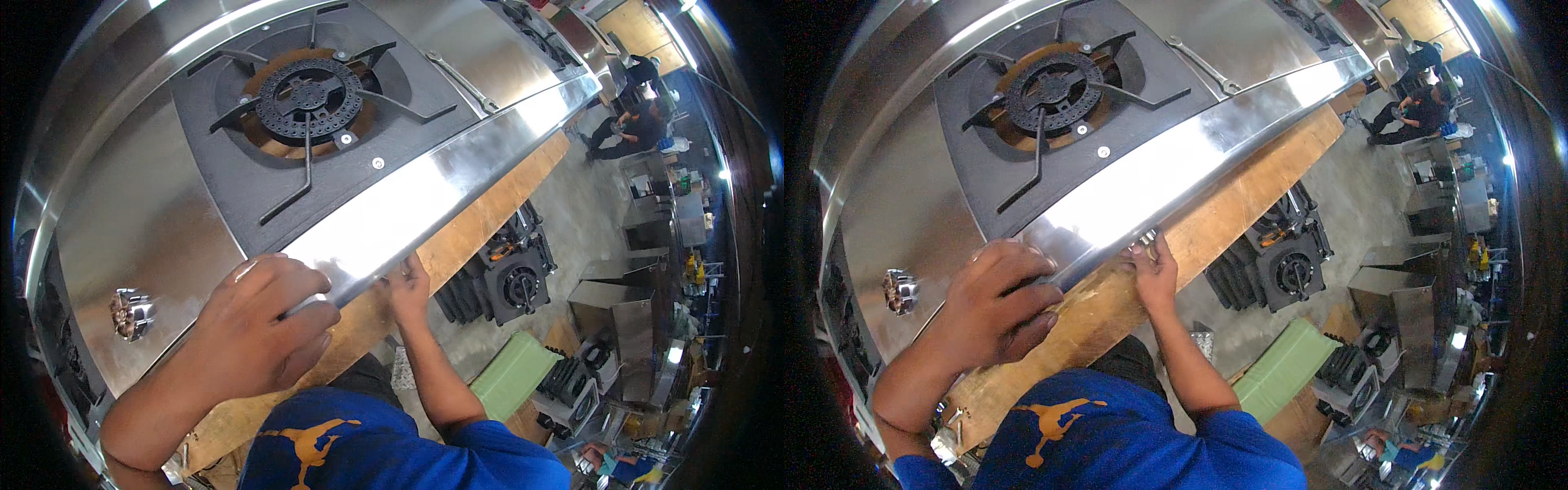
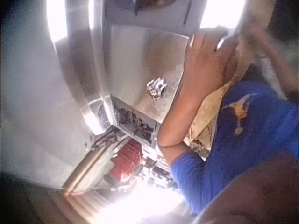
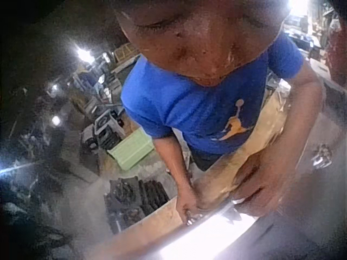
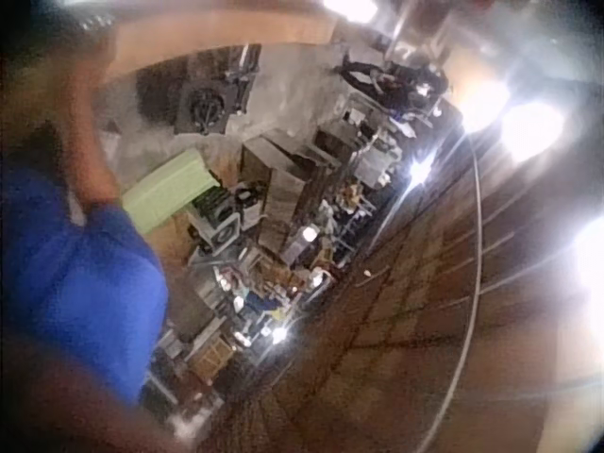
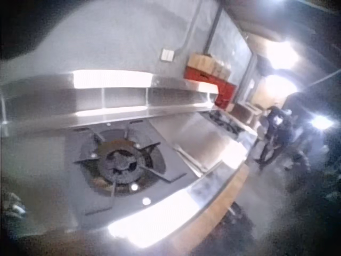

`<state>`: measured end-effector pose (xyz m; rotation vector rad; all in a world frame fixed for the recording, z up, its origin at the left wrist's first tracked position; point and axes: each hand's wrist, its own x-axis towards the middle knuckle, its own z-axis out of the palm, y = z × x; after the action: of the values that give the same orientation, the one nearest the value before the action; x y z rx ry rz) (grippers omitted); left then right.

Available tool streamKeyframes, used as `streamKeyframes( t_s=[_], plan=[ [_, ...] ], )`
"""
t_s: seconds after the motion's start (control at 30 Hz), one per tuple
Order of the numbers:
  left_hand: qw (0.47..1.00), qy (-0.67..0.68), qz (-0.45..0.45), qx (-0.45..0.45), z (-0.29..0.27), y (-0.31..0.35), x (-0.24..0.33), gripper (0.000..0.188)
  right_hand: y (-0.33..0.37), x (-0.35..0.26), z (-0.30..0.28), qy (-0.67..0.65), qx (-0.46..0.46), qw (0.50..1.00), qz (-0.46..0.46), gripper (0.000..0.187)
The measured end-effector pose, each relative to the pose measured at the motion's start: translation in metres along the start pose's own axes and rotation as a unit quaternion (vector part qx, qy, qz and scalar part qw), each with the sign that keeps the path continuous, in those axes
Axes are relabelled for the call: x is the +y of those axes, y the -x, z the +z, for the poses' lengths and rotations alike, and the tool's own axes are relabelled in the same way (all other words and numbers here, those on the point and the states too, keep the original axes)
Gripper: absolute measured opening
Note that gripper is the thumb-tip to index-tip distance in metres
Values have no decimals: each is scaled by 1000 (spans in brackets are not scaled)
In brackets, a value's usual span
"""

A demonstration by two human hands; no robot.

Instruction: The person assembles a stainless steel gas stove on a wooden workbench. They use a wrench to tighten screws on the front panel and then use a power drill to secure knobs and other components.

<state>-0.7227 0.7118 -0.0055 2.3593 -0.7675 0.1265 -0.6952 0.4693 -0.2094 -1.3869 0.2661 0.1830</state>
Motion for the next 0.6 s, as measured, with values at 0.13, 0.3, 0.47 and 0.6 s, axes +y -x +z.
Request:
streamKeyframes(
  t_s=[0.13,0.3,0.47,0.6],
  plan=[
    [1000,-14,10,-10,-13,27,8,32,19,9,3,-3,20,1000,6,47],
    [998,-21,47,31,-45,104,37,35,90,11,30,34,3,999,26,36],
    [995,-74,62,6,-71,171,97,38,189,-110,55,395,136,834,-362,56],
    [979,-181,87,-25,-81,221,129,41,277,-194,159,304,-80,857,-409,47]
  ],
)
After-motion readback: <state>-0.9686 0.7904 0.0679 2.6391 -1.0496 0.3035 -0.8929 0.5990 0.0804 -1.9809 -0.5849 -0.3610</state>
